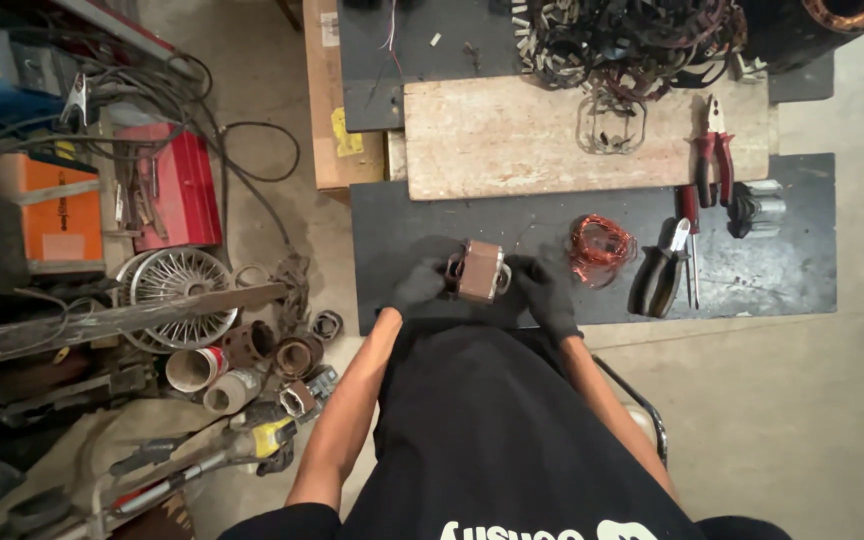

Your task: Inspecting and manipulating an electric motor core and copper wire coils on a workbench

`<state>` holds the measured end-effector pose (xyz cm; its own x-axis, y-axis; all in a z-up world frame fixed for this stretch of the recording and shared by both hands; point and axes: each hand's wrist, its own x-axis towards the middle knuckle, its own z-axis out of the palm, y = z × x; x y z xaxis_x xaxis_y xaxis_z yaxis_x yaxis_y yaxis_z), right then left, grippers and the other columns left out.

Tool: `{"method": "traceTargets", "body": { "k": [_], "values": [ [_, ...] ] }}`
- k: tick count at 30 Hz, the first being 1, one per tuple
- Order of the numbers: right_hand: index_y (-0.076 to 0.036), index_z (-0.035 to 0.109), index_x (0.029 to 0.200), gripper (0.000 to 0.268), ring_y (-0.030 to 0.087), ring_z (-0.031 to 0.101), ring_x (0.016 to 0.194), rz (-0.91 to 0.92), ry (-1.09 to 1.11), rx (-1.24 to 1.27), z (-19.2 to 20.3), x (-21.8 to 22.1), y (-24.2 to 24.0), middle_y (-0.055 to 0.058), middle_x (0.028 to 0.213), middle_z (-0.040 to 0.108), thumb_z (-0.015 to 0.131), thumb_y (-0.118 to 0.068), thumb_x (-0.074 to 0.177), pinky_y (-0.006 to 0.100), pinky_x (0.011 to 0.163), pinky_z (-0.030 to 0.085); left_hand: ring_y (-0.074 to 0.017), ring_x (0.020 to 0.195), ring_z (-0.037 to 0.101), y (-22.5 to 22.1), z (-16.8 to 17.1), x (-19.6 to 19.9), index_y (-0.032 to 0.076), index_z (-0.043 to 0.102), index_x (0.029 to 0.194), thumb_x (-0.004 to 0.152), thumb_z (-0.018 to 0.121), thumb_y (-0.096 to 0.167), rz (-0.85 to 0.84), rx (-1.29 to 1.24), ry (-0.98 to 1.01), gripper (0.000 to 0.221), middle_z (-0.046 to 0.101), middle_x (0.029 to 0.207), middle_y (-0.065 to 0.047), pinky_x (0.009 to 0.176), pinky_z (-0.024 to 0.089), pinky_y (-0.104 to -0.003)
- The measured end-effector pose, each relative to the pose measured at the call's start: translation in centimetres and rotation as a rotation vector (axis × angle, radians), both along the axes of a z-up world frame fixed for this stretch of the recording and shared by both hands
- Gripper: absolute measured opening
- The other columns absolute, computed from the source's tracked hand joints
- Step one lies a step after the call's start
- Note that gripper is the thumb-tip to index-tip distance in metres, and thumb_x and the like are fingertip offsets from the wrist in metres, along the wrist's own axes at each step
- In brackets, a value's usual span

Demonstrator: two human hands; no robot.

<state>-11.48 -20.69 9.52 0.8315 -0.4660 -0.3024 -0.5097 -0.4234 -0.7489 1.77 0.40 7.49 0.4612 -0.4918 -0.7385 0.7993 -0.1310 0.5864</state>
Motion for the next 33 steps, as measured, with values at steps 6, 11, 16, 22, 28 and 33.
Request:
{"method": "traceTargets", "body": {
  "k": [6, 11, 16, 22, 28, 33],
  "values": [
    [-0.028, 0.079, 0.113, 0.026, 0.011, 0.072, 0.093, -0.164, 0.133, 0.448, 1.0, 1.7, -0.2, 0.002, 0.099, 0.077, 0.078, -0.033, 0.088, 0.029, 0.087, 0.056, -0.0203, 0.111, 0.069, 3.0, -7.1, -1.6, 0.016, 0.071, 0.122, 0.096, 0.074, 0.039, -0.078, 0.383, -0.412, 0.035, 0.073, 0.116, -0.006, 0.093, 0.055, -0.039],
    [-0.007, 0.077, 0.111, 0.031, 0.020, 0.075, 0.067, -0.242, 0.084, 0.698, 3.0, 2.4, 1.3, 0.013, 0.080, 0.075, 0.077, -0.029, 0.090, 0.034, 0.057, 0.061, -0.0111, 0.078, 0.066, 1.2, 6.7, -1.8, 0.015, 0.078, 0.100, 0.087, 0.084, 0.033, 0.047, 0.363, -0.376, 0.023, 0.073, 0.085, -0.002, 0.071, 0.057, -0.029],
    [0.000, 0.074, 0.110, 0.034, 0.023, 0.068, 0.054, -0.310, 0.071, 0.694, 1.1, 2.7, 1.9, 0.018, 0.072, 0.068, 0.078, -0.024, 0.087, 0.039, 0.047, 0.059, -0.0149, 0.093, 0.067, -1.5, 11.7, -1.9, 0.014, 0.074, 0.097, 0.090, 0.070, 0.039, -0.093, 0.525, -0.458, 0.027, 0.074, 0.093, -0.006, 0.082, 0.056, -0.030],
    [-0.015, 0.080, 0.107, 0.022, 0.029, 0.066, 0.103, -0.038, 0.006, 0.318, 4.8, 1.8, 1.3, 0.008, 0.105, 0.074, 0.075, -0.026, 0.088, 0.038, 0.092, 0.050, -0.0217, 0.079, 0.075, 0.1, 4.7, -3.2, 0.014, 0.073, 0.089, 0.086, 0.071, 0.042, -0.351, 0.895, -0.999, 0.028, 0.075, 0.080, -0.006, 0.069, 0.059, -0.033],
    [-0.004, 0.065, 0.128, 0.045, 0.035, 0.058, 0.108, -0.104, -0.275, 0.326, -1.3, -2.2, 0.2, 0.017, 0.113, 0.066, 0.074, -0.029, 0.092, 0.052, 0.101, 0.049, -0.0172, 0.077, 0.064, 1.3, 1.7, -3.8, 0.006, 0.069, 0.085, 0.090, 0.070, 0.024, -0.082, 0.539, -0.720, 0.018, 0.069, 0.076, -0.006, 0.071, 0.055, -0.034],
    [-0.005, 0.065, 0.125, 0.042, 0.020, 0.067, 0.065, -0.428, 0.126, 0.844, -2.9, -3.9, -0.4, 0.011, 0.079, 0.065, 0.080, -0.029, 0.094, 0.049, 0.061, 0.064, -0.0173, 0.094, 0.056, 1.9, -4.3, -4.3, -0.004, 0.069, 0.104, 0.085, 0.069, 0.001, 0.093, 0.163, -0.535, 0.019, 0.067, 0.091, -0.013, 0.091, 0.050, -0.037]
  ]
}}
